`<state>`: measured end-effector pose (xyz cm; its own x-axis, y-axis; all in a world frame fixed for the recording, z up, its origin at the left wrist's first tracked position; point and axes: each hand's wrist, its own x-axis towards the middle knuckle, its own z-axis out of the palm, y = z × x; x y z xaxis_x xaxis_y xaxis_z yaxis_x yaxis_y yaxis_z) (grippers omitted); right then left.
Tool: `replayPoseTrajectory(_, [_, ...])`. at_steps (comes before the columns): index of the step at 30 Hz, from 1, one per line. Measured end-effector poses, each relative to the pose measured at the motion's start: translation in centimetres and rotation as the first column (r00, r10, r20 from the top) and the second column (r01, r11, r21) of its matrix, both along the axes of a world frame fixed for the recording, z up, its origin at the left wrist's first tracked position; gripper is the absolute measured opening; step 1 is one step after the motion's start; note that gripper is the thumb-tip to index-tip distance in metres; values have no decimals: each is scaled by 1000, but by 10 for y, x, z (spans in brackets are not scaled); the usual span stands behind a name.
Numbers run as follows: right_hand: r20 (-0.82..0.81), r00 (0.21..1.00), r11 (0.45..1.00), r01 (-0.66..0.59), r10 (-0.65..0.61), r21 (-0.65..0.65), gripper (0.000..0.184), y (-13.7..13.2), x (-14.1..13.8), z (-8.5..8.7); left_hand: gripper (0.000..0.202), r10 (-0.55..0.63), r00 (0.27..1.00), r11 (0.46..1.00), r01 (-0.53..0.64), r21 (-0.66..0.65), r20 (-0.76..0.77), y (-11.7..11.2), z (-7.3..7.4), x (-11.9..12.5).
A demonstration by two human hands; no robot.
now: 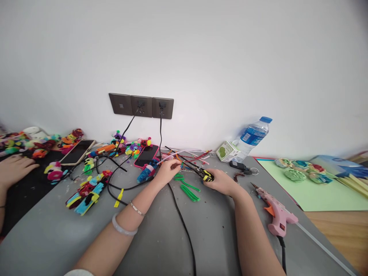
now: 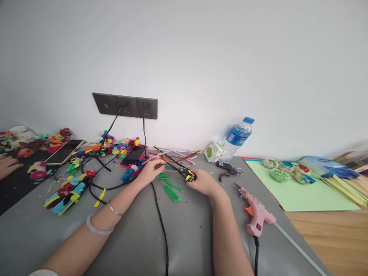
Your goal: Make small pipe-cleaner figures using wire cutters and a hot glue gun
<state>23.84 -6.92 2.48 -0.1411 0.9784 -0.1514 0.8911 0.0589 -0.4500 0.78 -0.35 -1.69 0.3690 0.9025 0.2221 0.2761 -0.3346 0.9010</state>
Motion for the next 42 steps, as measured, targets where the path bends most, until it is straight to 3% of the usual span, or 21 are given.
replayPoseTrajectory(14, [41,999,999,27,-28,36,21,-7,-6,5,13,-1,1000,998,2,58,-15,-2,2,-1])
replayPoseTrajectory(21, [-9,996,983,85,-85,164,31,-4,-4,-1,14,30,999,997,-31,68,10,1,-3,-1])
replayPoseTrajectory(26, [-118,975,931,214,-187,295,25,0,-3,-7,17,29,998,985,-21,173,-46,-2,3,-4])
replayPoseTrajectory(30, [-192,939,852,340,-285,398,38,6,1,-15,15,45,985,967,-2,255,-164,-6,12,-9])
replayPoseTrajectory(35, [-216,917,772,399,-335,495,48,14,7,-26,17,75,935,940,49,338,-345,-8,13,-14])
replayPoseTrajectory(38, [-205,904,751,427,-376,504,51,16,7,-30,13,90,922,922,65,381,-376,-8,11,-14])
replayPoseTrajectory(42, [-156,906,763,417,-394,493,54,17,5,-33,15,44,937,905,110,412,-346,-11,16,-13])
